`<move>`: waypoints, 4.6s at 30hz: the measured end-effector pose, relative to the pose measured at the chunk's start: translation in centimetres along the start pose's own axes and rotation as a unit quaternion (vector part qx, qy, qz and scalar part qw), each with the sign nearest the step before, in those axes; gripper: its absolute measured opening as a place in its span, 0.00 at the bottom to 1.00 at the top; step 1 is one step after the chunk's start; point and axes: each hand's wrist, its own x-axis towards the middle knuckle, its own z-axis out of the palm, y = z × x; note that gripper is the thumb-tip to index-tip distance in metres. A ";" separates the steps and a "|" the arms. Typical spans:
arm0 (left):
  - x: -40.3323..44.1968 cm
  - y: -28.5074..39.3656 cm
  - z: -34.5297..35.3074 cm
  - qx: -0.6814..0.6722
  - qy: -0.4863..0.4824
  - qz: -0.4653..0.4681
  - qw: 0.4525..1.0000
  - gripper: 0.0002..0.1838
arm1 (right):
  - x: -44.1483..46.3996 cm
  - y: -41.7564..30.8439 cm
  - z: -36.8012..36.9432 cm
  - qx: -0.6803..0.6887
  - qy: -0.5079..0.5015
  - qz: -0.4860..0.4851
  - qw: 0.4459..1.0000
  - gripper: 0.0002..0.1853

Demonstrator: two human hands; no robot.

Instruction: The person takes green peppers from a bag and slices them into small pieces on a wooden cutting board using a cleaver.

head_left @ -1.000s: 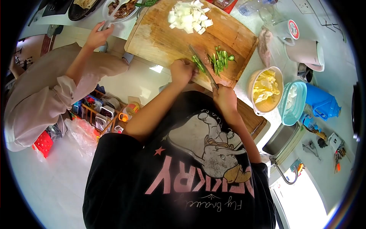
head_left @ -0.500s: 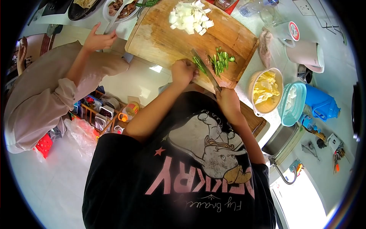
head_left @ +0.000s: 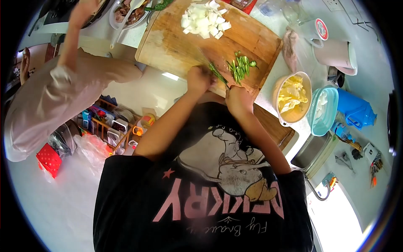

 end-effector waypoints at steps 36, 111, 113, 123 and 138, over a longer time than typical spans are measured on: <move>-0.2 2.1 -0.6 0.343 -0.009 0.288 0.894 0.08 | -4.8 10.6 0.9 0.212 0.177 0.075 0.958 0.20; -51.6 -19.1 60.4 0.353 -0.688 0.440 0.455 0.29 | -42.4 23.8 20.4 0.367 0.286 0.358 0.809 0.08; -50.2 -21.7 61.3 0.382 -0.655 0.454 0.468 0.29 | -43.9 24.3 22.1 0.363 0.335 0.370 0.787 0.08; -37.9 -2.2 44.2 0.088 -0.552 0.391 0.732 0.07 | -45.7 30.1 23.8 0.405 0.361 0.365 0.757 0.12; -8.7 9.3 9.1 0.229 -0.072 0.438 0.866 0.07 | -34.4 27.6 10.6 0.331 0.286 0.097 0.894 0.20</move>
